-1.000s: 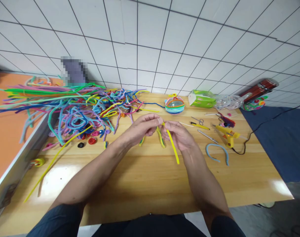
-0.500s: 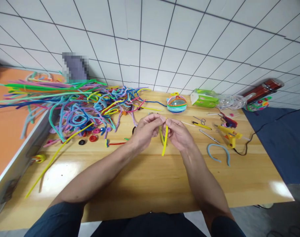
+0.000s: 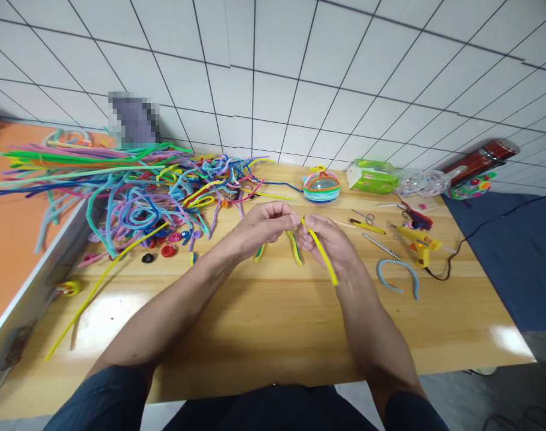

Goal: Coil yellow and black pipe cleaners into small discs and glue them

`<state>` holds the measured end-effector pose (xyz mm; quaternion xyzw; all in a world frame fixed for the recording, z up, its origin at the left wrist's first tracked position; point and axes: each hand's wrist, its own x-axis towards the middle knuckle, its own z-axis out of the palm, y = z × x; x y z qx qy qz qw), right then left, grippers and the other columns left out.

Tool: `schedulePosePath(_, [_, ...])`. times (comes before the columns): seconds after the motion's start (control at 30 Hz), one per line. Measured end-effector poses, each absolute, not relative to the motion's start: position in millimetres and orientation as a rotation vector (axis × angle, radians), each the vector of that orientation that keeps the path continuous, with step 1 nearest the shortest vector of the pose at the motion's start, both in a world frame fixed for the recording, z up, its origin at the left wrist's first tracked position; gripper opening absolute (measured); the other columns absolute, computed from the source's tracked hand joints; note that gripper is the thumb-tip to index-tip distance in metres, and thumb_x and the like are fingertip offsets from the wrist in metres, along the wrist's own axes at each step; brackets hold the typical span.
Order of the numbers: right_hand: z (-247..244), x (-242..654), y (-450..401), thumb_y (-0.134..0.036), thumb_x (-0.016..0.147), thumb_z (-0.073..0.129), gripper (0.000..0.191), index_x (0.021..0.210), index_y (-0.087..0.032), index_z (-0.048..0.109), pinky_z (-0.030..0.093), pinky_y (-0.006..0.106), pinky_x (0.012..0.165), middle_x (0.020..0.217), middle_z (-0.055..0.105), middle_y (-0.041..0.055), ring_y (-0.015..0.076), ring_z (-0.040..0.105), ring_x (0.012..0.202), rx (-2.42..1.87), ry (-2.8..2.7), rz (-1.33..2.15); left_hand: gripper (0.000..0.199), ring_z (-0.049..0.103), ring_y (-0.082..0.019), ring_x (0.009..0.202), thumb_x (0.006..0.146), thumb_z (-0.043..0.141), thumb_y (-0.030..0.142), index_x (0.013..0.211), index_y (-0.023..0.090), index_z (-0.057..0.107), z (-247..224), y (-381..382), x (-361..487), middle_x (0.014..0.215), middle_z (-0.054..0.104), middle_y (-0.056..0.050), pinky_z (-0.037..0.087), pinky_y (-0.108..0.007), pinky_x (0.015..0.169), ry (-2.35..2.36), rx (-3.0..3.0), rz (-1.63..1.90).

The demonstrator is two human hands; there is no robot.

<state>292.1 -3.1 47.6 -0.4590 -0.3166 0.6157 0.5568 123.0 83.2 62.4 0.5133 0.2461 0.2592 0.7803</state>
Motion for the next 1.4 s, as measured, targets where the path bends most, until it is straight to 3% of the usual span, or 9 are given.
schedulePosePath(0.23, [41.0, 286.3, -0.8, -0.058, 0.068, 0.098, 0.047, 0.071, -0.02, 0.07, 0.039, 0.021, 0.051, 0.061, 0.058, -0.004, 0.0086, 0.047, 0.054, -1.138, -0.687, 1.397, 0.039, 0.031, -0.003, 0.045, 0.071, 0.092, 0.043, 0.075, 0.017, 0.063, 55.8, 61.3, 137.3, 0.059, 0.052, 0.007, 0.023, -0.02, 0.045, 0.569, 0.813, 0.69])
schedulePosePath(0.4, [45.3, 289.6, -1.9, -0.055, 0.074, 0.094, 0.045, 0.069, -0.018, 0.068, 0.038, 0.024, 0.052, 0.061, 0.057, -0.0034, 0.0073, 0.044, 0.052, -1.063, -0.71, 1.473, 0.039, 0.036, -0.004, 0.045, 0.076, 0.087, 0.048, 0.074, 0.016, 0.065, 59.3, 70.9, 132.7, 0.066, 0.057, 0.004, 0.022, -0.021, 0.045, 0.542, 0.918, 0.596])
schedulePosePath(0.63, [48.4, 291.8, -3.5, -0.047, 0.076, 0.091, 0.043, 0.062, -0.019, 0.061, 0.036, 0.025, 0.051, 0.057, 0.051, -0.0048, 0.008, 0.044, 0.05, -1.041, -0.756, 1.497, 0.028, 0.034, -0.004, 0.048, 0.072, 0.086, 0.037, 0.076, 0.015, 0.07, 64.1, 84.9, 122.4, 0.061, 0.052, 0.005, 0.02, -0.022, 0.047, 0.523, 1.144, 0.548])
schedulePosePath(0.87, [42.6, 285.4, -2.4, -0.062, 0.072, 0.095, 0.049, 0.072, -0.019, 0.07, 0.038, 0.024, 0.053, 0.064, 0.06, -0.0025, 0.0096, 0.048, 0.057, -1.162, -0.737, 1.396, 0.037, 0.031, -0.004, 0.044, 0.077, 0.088, 0.043, 0.071, 0.018, 0.061, 54.4, 63.7, 136.9, 0.055, 0.046, 0.008, 0.023, -0.021, 0.046, 0.558, 0.904, 0.671])
schedulePosePath(1.0, [41.3, 285.4, -0.8, -0.062, 0.07, 0.096, 0.049, 0.077, -0.019, 0.074, 0.039, 0.024, 0.054, 0.068, 0.062, -0.002, 0.0097, 0.048, 0.059, -1.184, -0.722, 1.357, 0.039, 0.031, -0.002, 0.044, 0.076, 0.089, 0.043, 0.072, 0.017, 0.06, 49.6, 58.5, 141.1, 0.062, 0.051, 0.006, 0.023, -0.02, 0.045, 0.562, 0.755, 0.674])
schedulePosePath(1.17, [49.2, 293.7, -3.5, -0.053, 0.074, 0.092, 0.043, 0.066, -0.019, 0.068, 0.034, 0.025, 0.052, 0.063, 0.059, -0.0026, 0.0087, 0.045, 0.053, -1.164, -0.785, 1.412, 0.037, 0.038, -0.003, 0.046, 0.075, 0.088, 0.044, 0.074, 0.015, 0.065, 54.4, 76.6, 131.6, 0.071, 0.061, 0.001, 0.023, -0.02, 0.045, 0.545, 0.927, 0.549])
schedulePosePath(1.4, [56.0, 296.4, -5.5, -0.049, 0.079, 0.086, 0.041, 0.061, -0.02, 0.062, 0.035, 0.027, 0.053, 0.055, 0.053, -0.0035, 0.0098, 0.044, 0.052, -1.134, -0.896, 1.482, 0.026, 0.036, -0.004, 0.048, 0.071, 0.087, 0.034, 0.077, 0.014, 0.072, 60.8, 89.5, 120.3, 0.062, 0.054, 0.004, 0.021, -0.021, 0.047, 0.512, 1.157, 0.46])
